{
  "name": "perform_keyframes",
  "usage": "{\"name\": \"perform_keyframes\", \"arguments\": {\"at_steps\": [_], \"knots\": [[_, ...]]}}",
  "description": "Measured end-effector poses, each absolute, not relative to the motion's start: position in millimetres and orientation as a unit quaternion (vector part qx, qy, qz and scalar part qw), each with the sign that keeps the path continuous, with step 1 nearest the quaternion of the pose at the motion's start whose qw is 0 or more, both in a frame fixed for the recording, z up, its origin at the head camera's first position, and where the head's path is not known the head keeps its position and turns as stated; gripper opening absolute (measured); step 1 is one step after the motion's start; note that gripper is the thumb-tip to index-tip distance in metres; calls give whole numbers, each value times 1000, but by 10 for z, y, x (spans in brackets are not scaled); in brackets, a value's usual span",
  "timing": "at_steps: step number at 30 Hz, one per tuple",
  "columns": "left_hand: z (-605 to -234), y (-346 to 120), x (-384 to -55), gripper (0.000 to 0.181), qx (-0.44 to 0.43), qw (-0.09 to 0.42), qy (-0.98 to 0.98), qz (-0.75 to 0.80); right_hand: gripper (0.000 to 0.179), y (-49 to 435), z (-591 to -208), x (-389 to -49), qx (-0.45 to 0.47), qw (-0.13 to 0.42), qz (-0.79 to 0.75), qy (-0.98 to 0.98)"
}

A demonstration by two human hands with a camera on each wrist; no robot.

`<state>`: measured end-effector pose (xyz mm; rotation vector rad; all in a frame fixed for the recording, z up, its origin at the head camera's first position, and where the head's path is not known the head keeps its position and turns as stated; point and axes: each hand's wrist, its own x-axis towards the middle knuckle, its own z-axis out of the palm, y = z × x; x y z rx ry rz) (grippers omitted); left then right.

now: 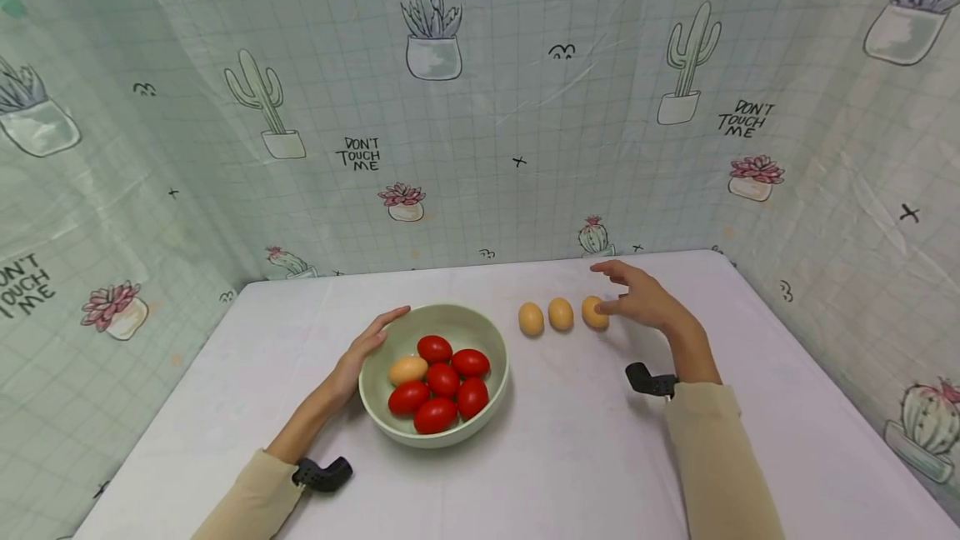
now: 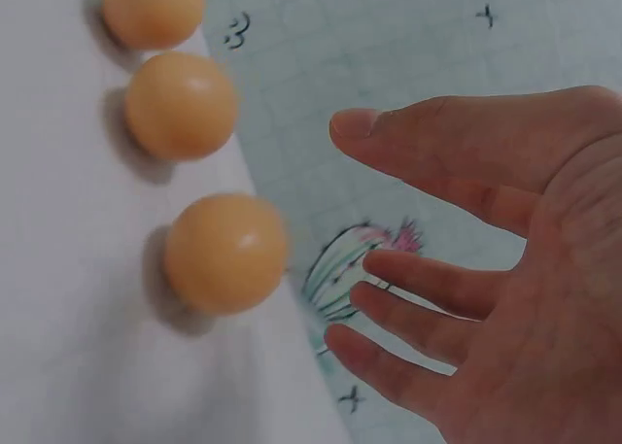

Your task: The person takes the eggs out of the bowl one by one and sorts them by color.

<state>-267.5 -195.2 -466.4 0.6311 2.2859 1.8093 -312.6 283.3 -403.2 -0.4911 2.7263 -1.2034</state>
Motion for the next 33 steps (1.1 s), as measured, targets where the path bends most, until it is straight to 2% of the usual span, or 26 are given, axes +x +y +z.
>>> {"name": "perform_keyframes", "arguments": {"at_steps": [4,12,20,33], "knots": [[-4668,-1955,-2677,52,212,82,763,605,72,2736,-3878,-3064,-176,37,-393,902],[-4655,-1956,-2679,52,216,76,765,601,61,2452,-3706,-2991,-216,19,-463,859],[-4682,-1951,-2689,52,219,74,766,600,56,1978,-3662,-2933,-272,58,-533,799],[-4693,-1957,-2701,52,230,74,761,602,49,1338,-3630,-2848,-323,112,-521,782]]}}
